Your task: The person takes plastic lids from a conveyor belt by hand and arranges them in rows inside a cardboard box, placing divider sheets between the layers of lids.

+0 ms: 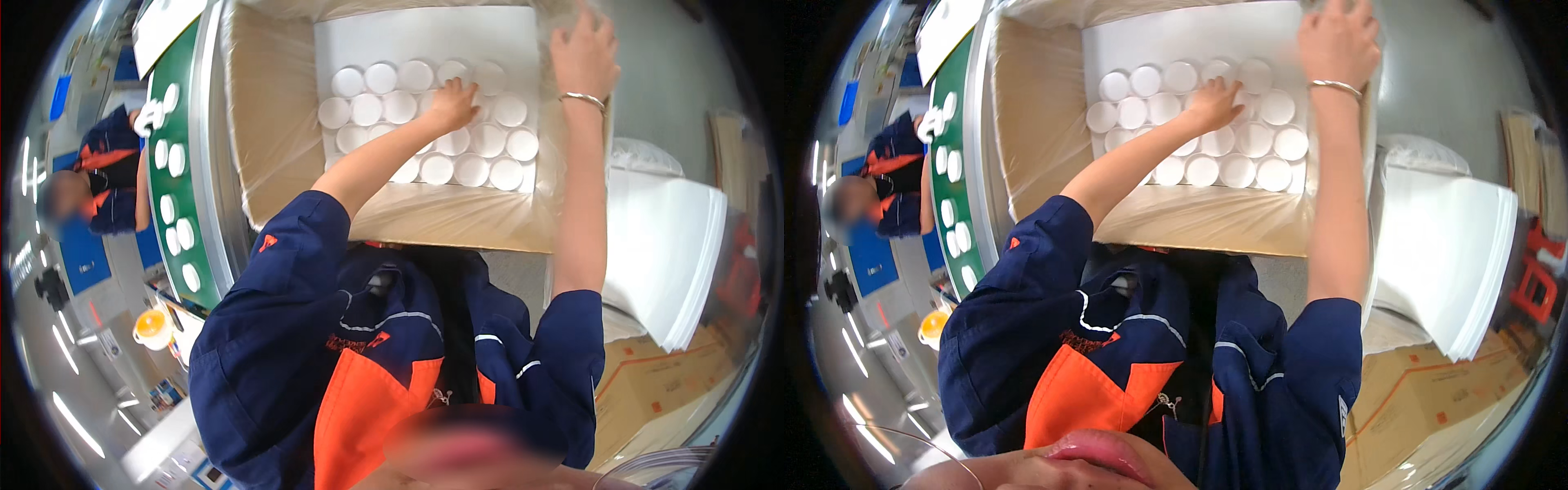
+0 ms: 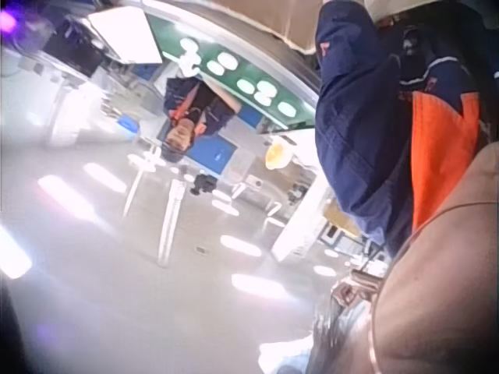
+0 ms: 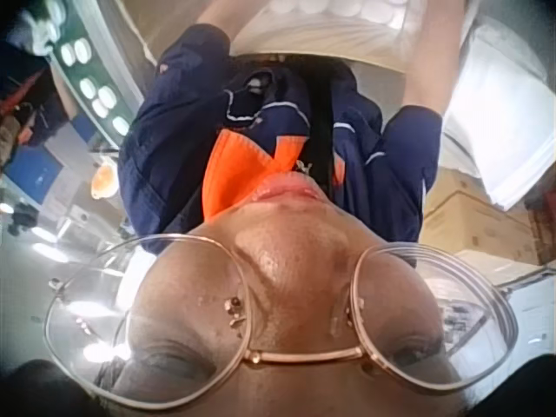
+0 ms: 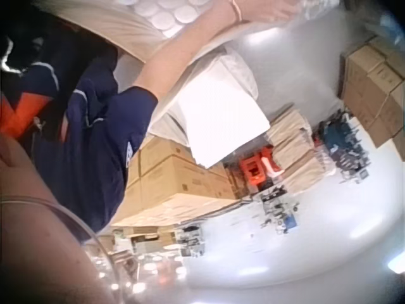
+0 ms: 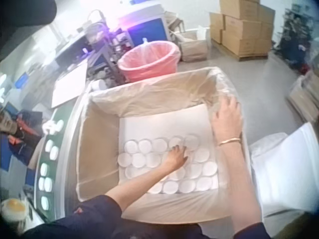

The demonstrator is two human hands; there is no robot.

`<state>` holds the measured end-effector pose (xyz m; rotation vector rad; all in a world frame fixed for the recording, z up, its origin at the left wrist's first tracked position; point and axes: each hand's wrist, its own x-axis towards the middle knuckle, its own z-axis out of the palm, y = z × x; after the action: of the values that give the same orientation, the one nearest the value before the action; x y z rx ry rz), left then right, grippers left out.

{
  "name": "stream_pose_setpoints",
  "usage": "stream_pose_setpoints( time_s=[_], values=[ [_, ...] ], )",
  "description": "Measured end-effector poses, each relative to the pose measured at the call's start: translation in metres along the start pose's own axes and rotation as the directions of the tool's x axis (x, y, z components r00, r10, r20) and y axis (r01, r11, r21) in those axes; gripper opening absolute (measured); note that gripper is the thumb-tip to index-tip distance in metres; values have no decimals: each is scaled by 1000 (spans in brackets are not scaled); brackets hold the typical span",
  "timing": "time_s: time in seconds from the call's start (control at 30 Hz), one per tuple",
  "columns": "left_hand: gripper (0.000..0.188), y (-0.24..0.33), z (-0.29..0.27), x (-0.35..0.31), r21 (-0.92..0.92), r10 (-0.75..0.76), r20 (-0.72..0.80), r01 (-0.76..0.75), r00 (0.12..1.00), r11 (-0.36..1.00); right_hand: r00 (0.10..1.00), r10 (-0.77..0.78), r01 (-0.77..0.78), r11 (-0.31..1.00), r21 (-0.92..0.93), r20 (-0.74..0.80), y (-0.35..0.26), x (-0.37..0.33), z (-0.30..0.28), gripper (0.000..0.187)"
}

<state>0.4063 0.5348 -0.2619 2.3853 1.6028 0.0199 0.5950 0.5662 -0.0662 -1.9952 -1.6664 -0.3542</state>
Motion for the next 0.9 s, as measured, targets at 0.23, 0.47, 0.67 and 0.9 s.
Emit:
stream_pose_setpoints(
  time_s=[0.23, 0.47, 0.67, 0.9],
  values=[
    [49, -22, -97, -118, -282, 232, -6, -224, 973, 933, 920, -382, 371, 921, -118, -86, 0, -17, 19, 50],
    [33, -118, -247, -395, -227, -409, -697, 359, 589, 905, 589, -214, 396, 917, -47, 780, 68, -78, 151, 79],
    [44, -258, -170, -663, -127, -612, -785, 941, 97, 312, 370, -181, 386, 922, 27, 911, 66, -130, 182, 92],
    [39, -283, -194, -664, -489, -822, -553, 746, 137, 452, 388, -109, 284, 959, -7, 915, 88, -121, 175, 88]
  ],
)
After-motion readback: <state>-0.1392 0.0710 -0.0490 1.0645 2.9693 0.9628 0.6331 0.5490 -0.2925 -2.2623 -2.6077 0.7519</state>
